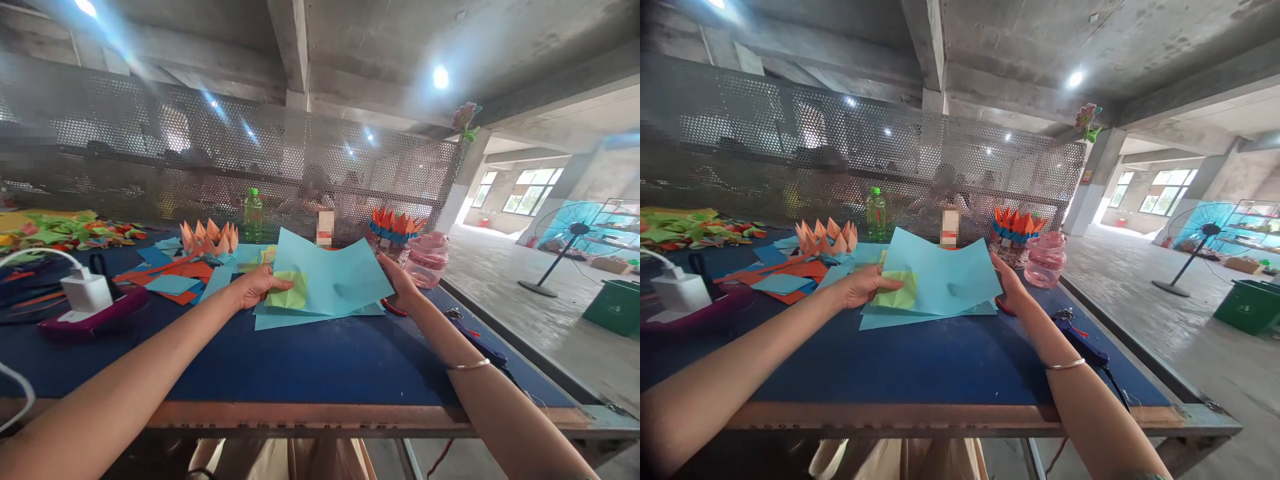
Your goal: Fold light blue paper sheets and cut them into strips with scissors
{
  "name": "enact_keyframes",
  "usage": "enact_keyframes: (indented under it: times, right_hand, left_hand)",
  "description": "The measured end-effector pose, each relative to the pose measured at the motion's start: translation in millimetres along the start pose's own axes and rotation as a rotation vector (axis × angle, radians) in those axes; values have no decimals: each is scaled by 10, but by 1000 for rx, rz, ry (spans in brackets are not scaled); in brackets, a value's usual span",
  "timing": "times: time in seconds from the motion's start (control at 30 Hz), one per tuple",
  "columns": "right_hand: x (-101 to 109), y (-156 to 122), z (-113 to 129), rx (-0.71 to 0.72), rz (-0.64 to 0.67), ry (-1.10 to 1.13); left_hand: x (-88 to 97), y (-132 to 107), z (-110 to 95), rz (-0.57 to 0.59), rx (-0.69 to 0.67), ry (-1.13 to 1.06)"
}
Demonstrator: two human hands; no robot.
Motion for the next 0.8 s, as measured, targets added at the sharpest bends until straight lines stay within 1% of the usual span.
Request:
enact_keyframes:
  times: [0.1, 0.2, 0.33, 0.4, 0.43, 0.5, 0.53, 0.57, 0.63, 0.7, 0.73, 0.8]
  right_hand:
    - [18, 36, -88, 6, -33, -116]
    - [77, 71, -145, 69, -144, -242]
    - [163, 62, -79, 219, -306, -422]
    - [126, -5, 18, 322, -329, -518]
    - [68, -61, 79, 392, -322, -578]
    - [-154, -229, 224, 633, -273, -791]
    - [-301, -323, 277, 739, -213, -863]
    - [-454, -414, 316, 820, -147, -901]
    - [-764, -571, 354, 933, 38, -938]
    - [-1005, -664, 354, 980, 174, -982]
    - [-1090, -685, 344, 988, 225, -1005]
    - [-1184, -682, 309, 960, 296, -1045]
  left_hand:
    - [7, -2, 17, 18, 28, 28]
    - [33, 9, 42, 24, 62, 62]
    - [72, 42, 91, 26, 107, 94]
    - [89, 58, 112, 27, 123, 102]
    - [96, 64, 121, 29, 129, 105]
    - [110, 74, 135, 31, 144, 109]
    - [114, 77, 142, 33, 151, 111]
    - [117, 80, 148, 36, 158, 111]
    - [116, 86, 158, 40, 164, 107]
    - [107, 93, 167, 42, 159, 100]
    - [102, 97, 170, 42, 154, 96]
    - [90, 103, 178, 41, 147, 91]
Point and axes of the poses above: each hand's wrist, its own y-axis towards the middle knuckle, its own x-axis out of the back of the hand, z = x × y, the point moved 4 cm from there along y, towards the middle knuckle, and after that the axes turned 13 degrees about -y, right-handed, at the moved point
